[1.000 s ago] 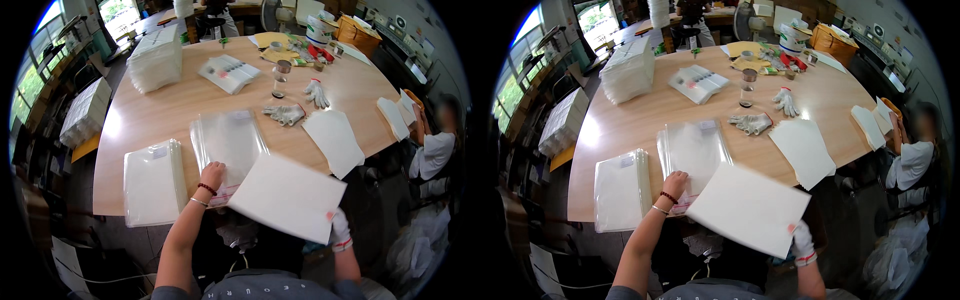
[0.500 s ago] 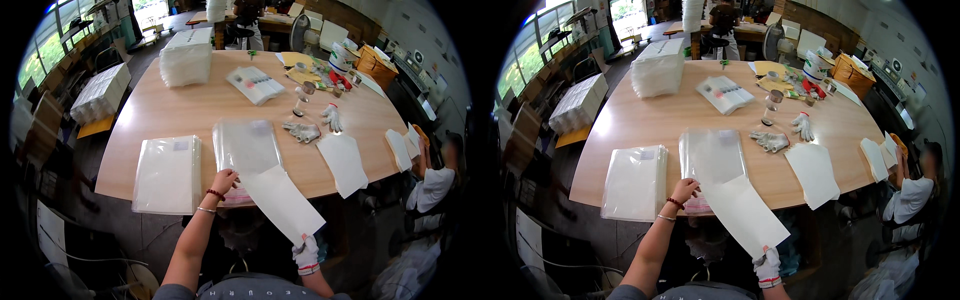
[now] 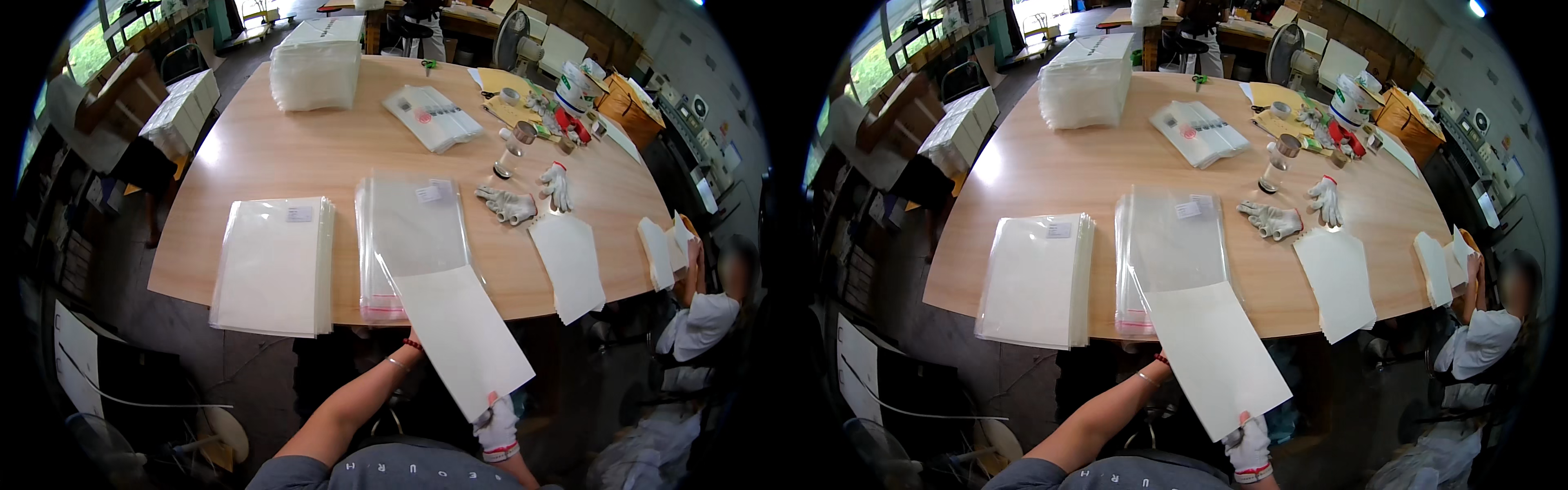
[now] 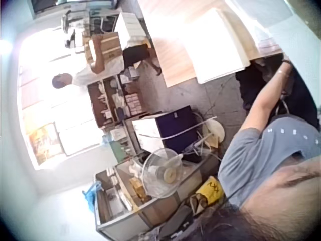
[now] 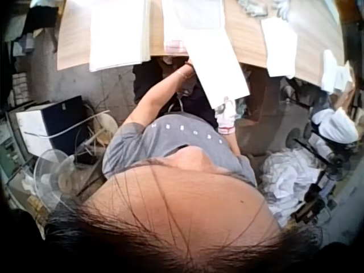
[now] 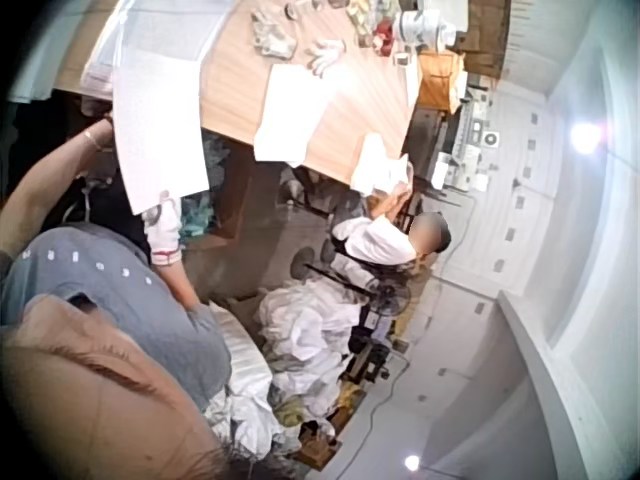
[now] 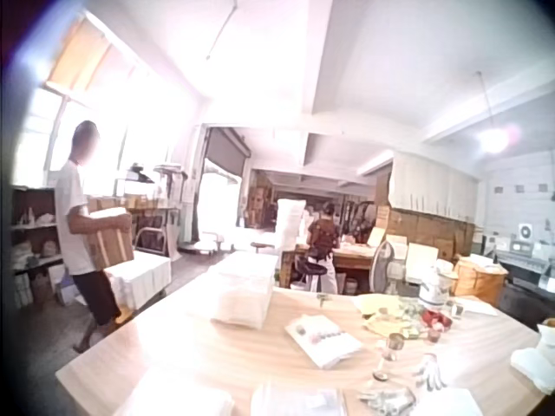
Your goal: The person repeatedly picks up white paper sheets and places them into clear plastic bags on a table. The person wears gloves and handles the sheets one at a time, stacking the filled bags on the table.
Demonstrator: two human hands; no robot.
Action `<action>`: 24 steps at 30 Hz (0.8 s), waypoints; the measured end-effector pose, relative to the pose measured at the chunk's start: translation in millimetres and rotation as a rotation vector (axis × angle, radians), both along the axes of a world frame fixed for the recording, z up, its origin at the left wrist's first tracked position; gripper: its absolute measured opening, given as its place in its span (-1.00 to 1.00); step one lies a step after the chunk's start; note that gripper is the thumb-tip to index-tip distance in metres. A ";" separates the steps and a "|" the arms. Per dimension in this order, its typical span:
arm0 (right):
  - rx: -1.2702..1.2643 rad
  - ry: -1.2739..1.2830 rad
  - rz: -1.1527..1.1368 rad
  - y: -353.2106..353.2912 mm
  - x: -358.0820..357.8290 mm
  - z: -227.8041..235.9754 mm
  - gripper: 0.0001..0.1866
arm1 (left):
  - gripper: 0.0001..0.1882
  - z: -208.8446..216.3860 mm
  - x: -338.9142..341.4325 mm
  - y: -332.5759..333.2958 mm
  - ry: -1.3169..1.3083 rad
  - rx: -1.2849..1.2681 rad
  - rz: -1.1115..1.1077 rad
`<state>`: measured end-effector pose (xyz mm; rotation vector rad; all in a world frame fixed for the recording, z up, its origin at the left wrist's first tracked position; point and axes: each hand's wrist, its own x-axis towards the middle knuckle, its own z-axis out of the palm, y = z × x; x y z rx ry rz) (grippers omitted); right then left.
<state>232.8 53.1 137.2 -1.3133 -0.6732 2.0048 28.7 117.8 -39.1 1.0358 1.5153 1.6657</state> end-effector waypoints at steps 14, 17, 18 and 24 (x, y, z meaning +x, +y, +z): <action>-0.131 0.348 0.157 75.2 -86.2 -92.3 -0.83 | -0.66 18.4 14.1 -83.4 -0.567 -0.229 -0.030; -0.114 0.127 0.439 74.1 -66.7 -82.8 -0.83 | -0.61 30.5 -11.5 -106.1 -0.624 -0.312 0.126; -0.031 0.000 0.544 72.0 -65.7 -81.9 -0.82 | -0.62 41.8 -21.6 -109.4 -0.649 -0.307 0.092; 1.295 -0.506 0.707 42.3 -128.0 -55.2 -0.92 | -0.63 40.7 -39.9 -129.4 -0.620 -0.393 -0.034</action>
